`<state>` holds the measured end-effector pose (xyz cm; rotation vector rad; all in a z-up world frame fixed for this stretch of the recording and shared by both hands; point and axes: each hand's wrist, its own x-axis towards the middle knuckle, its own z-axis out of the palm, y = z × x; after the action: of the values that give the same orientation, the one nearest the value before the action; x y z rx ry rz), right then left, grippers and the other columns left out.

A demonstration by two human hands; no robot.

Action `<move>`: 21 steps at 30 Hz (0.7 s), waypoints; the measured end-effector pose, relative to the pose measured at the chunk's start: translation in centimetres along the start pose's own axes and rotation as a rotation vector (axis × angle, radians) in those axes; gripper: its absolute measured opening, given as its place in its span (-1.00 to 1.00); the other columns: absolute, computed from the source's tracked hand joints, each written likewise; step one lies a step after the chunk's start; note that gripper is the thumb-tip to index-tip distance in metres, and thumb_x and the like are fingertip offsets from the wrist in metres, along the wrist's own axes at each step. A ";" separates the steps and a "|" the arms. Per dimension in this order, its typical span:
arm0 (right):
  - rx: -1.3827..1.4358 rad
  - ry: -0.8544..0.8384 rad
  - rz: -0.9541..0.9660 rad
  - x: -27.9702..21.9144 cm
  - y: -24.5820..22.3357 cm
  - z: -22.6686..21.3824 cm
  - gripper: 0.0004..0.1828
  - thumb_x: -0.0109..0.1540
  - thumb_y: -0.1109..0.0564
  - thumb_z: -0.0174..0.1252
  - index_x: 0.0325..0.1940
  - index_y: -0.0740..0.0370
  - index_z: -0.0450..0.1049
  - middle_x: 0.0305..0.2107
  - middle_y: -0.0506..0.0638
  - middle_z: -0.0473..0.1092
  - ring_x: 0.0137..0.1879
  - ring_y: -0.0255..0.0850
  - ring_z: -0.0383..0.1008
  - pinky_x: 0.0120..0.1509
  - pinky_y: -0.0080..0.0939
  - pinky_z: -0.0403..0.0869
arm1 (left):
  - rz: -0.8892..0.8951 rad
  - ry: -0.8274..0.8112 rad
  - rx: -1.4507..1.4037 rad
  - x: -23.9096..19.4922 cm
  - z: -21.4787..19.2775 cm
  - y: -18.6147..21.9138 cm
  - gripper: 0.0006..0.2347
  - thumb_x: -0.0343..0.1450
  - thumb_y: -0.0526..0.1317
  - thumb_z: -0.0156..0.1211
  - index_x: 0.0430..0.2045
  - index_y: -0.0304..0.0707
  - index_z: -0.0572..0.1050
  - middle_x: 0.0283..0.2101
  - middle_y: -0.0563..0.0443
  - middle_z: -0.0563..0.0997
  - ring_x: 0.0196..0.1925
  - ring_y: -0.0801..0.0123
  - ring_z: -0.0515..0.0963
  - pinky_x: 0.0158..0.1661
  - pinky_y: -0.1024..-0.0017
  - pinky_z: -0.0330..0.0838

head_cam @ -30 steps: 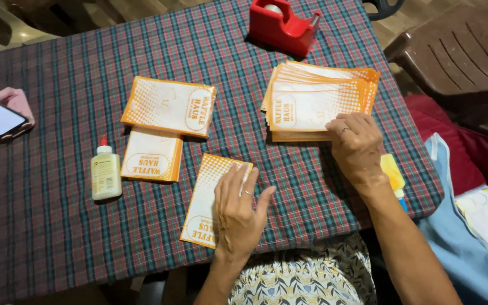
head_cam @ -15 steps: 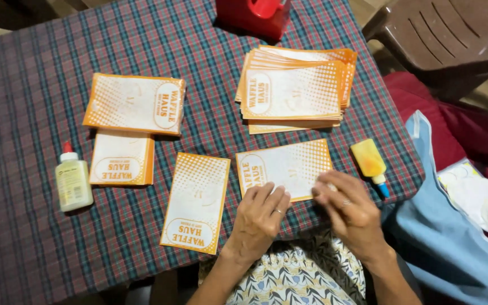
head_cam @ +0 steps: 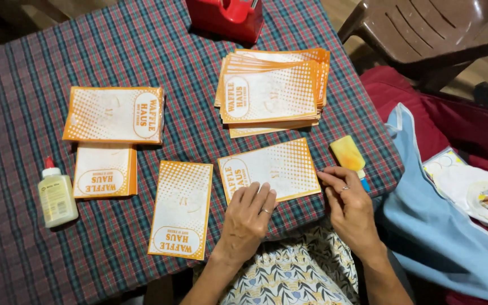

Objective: Applying glue to the edges of paper sleeves using a sponge applicator and stacking them.

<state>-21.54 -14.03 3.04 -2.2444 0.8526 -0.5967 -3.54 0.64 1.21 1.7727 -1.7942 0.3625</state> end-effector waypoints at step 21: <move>0.046 0.055 -0.020 0.9 -0.8 0.2 -0.69 0.35 0.29 0.01 0.15 0.30 0.53 -0.03 0.12 0.51 0.12 -0.08 0.53 0.20 -0.13 0.50 | -0.034 0.043 -0.023 0.1 0.5 0.3 -0.71 0.41 -0.22 0.45 -0.18 -0.53 0.56 -0.09 -0.36 0.64 -0.01 -0.10 0.63 -0.11 0.12 0.57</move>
<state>-20.51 -14.11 3.67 -2.2069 0.8355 -0.6831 -3.92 0.30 0.92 1.7638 -1.7299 0.3621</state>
